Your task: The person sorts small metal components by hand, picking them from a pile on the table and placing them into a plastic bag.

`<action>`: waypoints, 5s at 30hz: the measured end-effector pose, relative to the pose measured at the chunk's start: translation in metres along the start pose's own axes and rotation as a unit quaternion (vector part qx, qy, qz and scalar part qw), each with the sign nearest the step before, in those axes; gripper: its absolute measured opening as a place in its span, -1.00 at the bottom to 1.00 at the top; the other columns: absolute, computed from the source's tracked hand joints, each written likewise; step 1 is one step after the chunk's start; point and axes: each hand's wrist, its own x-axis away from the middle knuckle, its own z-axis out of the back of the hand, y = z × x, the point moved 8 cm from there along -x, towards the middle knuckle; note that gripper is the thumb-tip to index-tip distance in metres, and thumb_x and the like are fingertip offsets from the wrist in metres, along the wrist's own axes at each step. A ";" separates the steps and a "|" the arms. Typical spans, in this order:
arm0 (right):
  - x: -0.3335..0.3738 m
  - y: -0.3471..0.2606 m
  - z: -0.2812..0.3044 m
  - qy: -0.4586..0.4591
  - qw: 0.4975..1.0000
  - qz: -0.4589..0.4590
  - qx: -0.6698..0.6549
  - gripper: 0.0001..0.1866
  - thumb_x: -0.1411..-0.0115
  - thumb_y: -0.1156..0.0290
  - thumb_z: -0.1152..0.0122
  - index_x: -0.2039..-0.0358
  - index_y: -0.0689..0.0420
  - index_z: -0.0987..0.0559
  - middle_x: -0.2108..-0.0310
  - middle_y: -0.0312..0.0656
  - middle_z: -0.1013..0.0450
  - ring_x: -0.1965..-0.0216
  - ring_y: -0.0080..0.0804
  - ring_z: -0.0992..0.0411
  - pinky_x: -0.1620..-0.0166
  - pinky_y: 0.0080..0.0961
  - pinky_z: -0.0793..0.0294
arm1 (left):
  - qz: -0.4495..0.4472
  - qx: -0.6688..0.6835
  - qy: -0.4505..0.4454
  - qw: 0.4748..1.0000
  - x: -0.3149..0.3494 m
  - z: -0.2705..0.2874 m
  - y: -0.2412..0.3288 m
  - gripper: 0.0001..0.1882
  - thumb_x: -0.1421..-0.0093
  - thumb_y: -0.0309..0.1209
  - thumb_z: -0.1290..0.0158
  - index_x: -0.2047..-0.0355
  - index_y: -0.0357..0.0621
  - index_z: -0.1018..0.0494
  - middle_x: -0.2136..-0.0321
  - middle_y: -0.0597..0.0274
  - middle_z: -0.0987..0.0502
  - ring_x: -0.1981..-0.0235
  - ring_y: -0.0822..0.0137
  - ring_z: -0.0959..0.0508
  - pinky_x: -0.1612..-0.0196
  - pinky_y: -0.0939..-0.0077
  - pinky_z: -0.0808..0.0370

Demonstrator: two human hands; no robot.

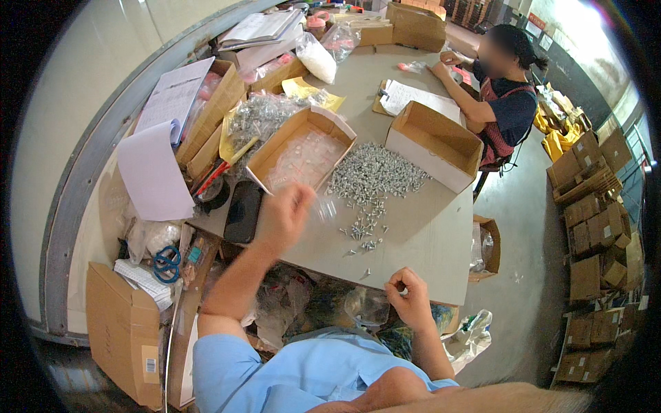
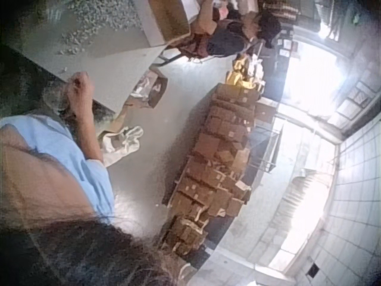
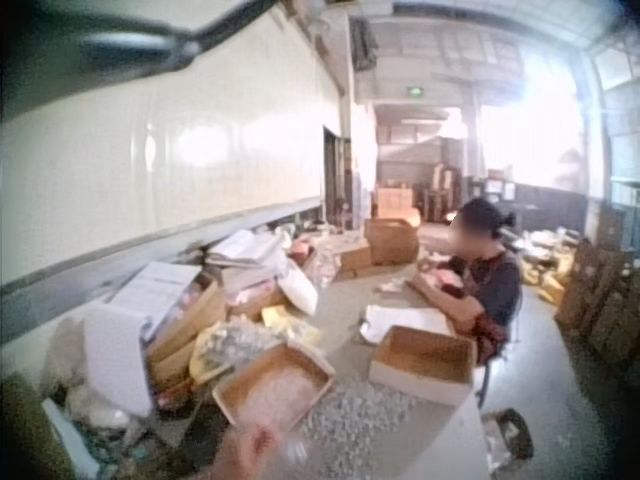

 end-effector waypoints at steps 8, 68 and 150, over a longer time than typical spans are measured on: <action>0.010 0.025 -0.002 0.036 0.997 -0.008 0.063 -0.90 0.01 0.59 -0.23 0.50 0.22 -0.45 0.54 -0.17 -0.34 0.55 -0.38 -0.32 0.47 -0.52 -0.31 | -0.039 -0.248 -0.077 0.965 -0.035 -0.016 -0.027 -0.66 -0.22 -0.16 -0.03 0.29 -0.22 -0.53 0.49 0.05 -0.55 0.38 0.12 -0.55 0.22 0.27 -0.40; -0.021 0.038 0.163 0.373 0.833 -0.028 0.408 -0.92 -0.09 0.50 -0.18 0.39 0.19 -0.49 0.37 -0.11 -0.45 0.35 -0.13 -0.42 0.25 -0.32 -0.43 | 0.251 0.405 -0.446 0.758 0.297 -0.241 -0.033 -0.48 0.03 -0.23 -0.28 0.08 -0.22 -0.47 0.15 0.07 -0.55 0.12 0.23 -0.50 0.03 0.37 -0.40; -0.111 0.025 -0.026 0.099 0.953 0.065 0.279 -0.82 0.03 0.46 -0.20 0.36 0.15 -0.48 0.39 -0.05 -0.39 0.25 0.02 -0.38 0.17 -0.19 -0.39 | 0.201 0.418 -0.411 0.785 0.304 -0.255 -0.041 -0.66 0.06 -0.27 -0.32 0.32 -0.18 -0.52 0.27 0.15 -0.56 0.20 0.35 -0.52 0.14 0.42 -0.45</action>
